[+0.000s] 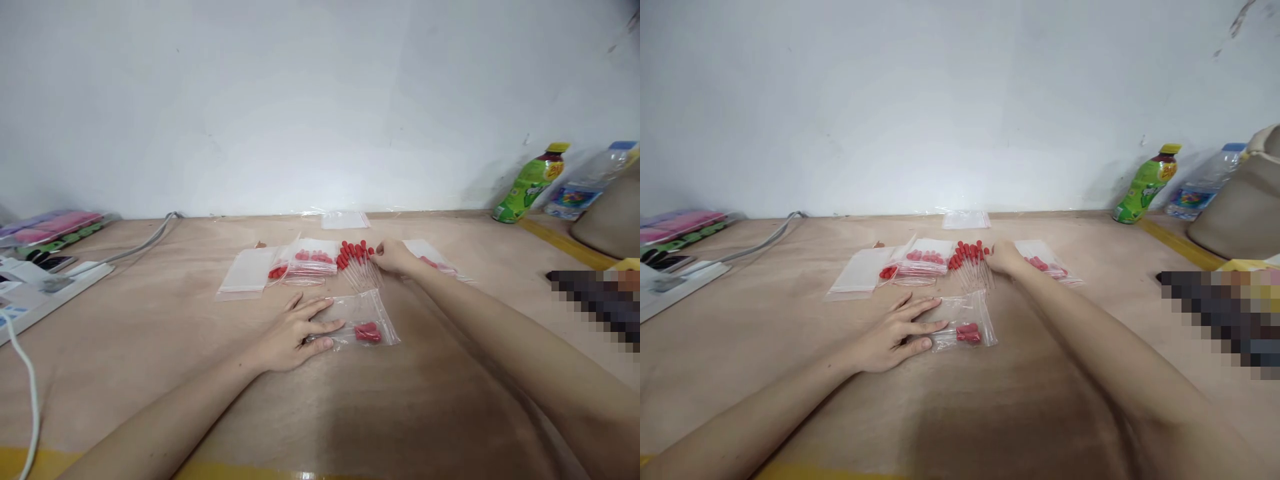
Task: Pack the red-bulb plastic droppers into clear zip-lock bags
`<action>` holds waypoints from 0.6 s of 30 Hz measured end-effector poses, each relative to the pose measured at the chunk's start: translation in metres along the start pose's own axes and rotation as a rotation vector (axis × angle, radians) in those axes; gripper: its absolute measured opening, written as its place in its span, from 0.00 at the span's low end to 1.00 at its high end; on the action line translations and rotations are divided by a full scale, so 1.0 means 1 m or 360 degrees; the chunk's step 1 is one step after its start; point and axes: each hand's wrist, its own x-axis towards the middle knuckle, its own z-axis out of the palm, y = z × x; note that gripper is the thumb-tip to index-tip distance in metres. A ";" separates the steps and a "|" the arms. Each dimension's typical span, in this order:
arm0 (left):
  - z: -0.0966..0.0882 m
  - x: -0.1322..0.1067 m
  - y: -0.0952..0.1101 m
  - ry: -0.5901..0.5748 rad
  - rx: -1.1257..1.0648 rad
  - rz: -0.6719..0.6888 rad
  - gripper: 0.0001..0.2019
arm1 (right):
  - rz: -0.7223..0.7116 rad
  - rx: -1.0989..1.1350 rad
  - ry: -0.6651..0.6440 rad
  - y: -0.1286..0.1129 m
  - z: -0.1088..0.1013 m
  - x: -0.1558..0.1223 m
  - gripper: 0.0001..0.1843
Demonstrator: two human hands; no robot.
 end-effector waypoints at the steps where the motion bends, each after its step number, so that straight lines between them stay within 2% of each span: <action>1: 0.000 0.000 0.000 0.0001 -0.0004 0.0004 0.18 | 0.0010 0.0000 -0.0014 -0.002 0.002 0.001 0.05; 4: -0.001 0.000 0.000 -0.0003 -0.0012 0.0024 0.20 | 0.0034 0.0036 -0.0004 -0.007 0.003 0.001 0.03; 9: -0.003 0.001 0.002 -0.0002 -0.0020 0.0021 0.22 | 0.0013 0.0206 0.0063 0.000 -0.016 -0.018 0.15; 13: -0.004 0.001 0.001 -0.0004 -0.0015 0.0014 0.22 | -0.0043 0.0885 0.0059 0.014 -0.021 -0.054 0.23; 18: -0.004 0.001 0.001 -0.0012 0.0015 0.0028 0.21 | 0.0079 0.1453 0.0129 0.023 0.001 -0.089 0.24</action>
